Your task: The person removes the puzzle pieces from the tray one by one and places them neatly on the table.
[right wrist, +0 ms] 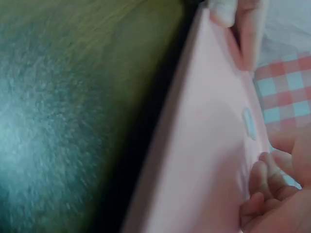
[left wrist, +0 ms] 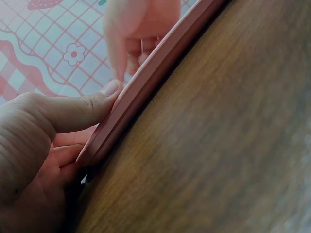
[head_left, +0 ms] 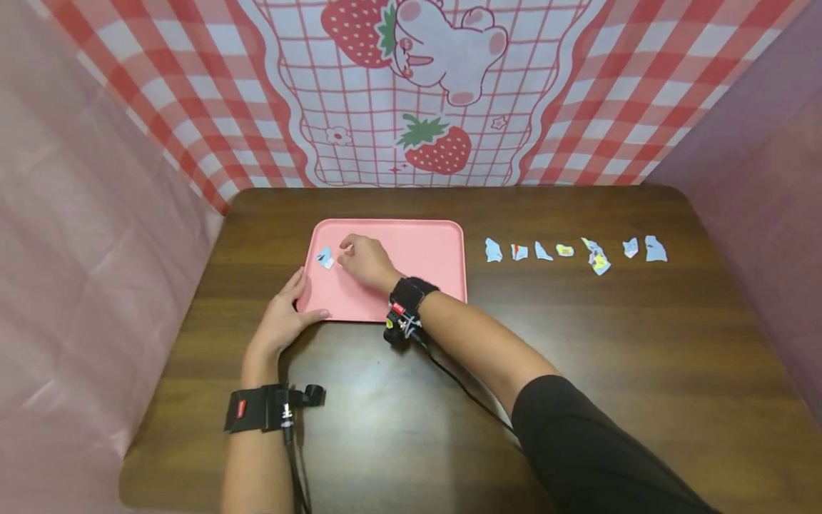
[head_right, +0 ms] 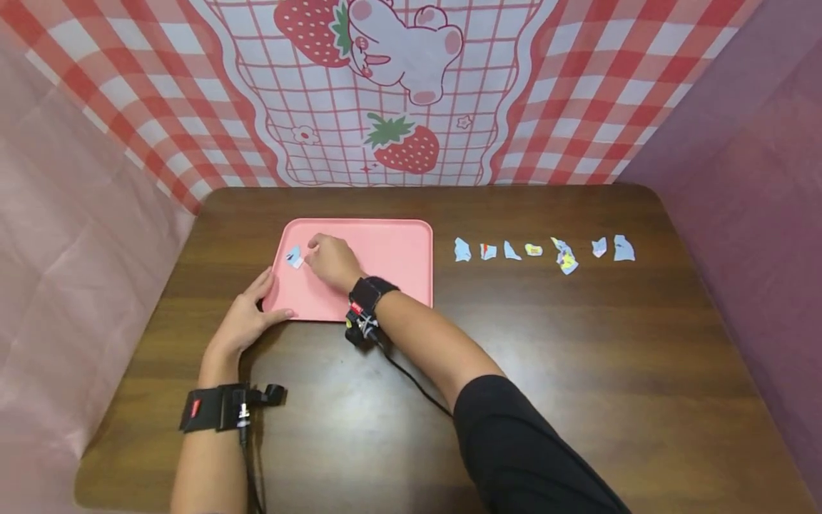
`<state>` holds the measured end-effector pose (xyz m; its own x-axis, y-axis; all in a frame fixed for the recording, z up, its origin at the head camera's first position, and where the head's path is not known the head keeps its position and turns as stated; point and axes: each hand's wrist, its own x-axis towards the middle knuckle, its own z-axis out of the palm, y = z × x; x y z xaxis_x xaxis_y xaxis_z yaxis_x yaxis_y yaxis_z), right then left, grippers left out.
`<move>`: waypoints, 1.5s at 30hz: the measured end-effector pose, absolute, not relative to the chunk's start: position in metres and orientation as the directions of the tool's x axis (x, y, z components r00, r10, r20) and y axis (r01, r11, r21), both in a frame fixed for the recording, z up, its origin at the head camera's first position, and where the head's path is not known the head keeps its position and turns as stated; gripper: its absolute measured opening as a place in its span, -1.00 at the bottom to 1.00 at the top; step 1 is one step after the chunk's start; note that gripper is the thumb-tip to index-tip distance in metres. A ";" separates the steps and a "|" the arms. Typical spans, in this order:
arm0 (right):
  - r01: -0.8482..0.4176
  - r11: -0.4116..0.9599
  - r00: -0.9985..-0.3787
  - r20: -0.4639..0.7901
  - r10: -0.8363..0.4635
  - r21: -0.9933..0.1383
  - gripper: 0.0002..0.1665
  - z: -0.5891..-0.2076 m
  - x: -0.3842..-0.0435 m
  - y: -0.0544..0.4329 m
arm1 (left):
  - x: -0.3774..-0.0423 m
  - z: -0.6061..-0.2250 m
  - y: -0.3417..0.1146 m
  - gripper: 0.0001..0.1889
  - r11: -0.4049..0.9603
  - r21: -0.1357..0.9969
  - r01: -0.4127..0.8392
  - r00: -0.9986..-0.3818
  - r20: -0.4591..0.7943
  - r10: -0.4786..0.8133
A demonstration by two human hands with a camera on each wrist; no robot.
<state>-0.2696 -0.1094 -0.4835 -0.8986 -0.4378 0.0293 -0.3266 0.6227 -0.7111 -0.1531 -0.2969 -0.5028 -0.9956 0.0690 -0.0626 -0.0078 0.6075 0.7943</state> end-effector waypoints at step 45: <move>-0.338 0.489 -0.834 0.015 -0.552 -0.804 -0.66 -0.483 -0.263 -0.092 | -0.153 -0.506 -0.301 -0.01 0.594 0.805 -0.019 -0.996 -0.065 0.056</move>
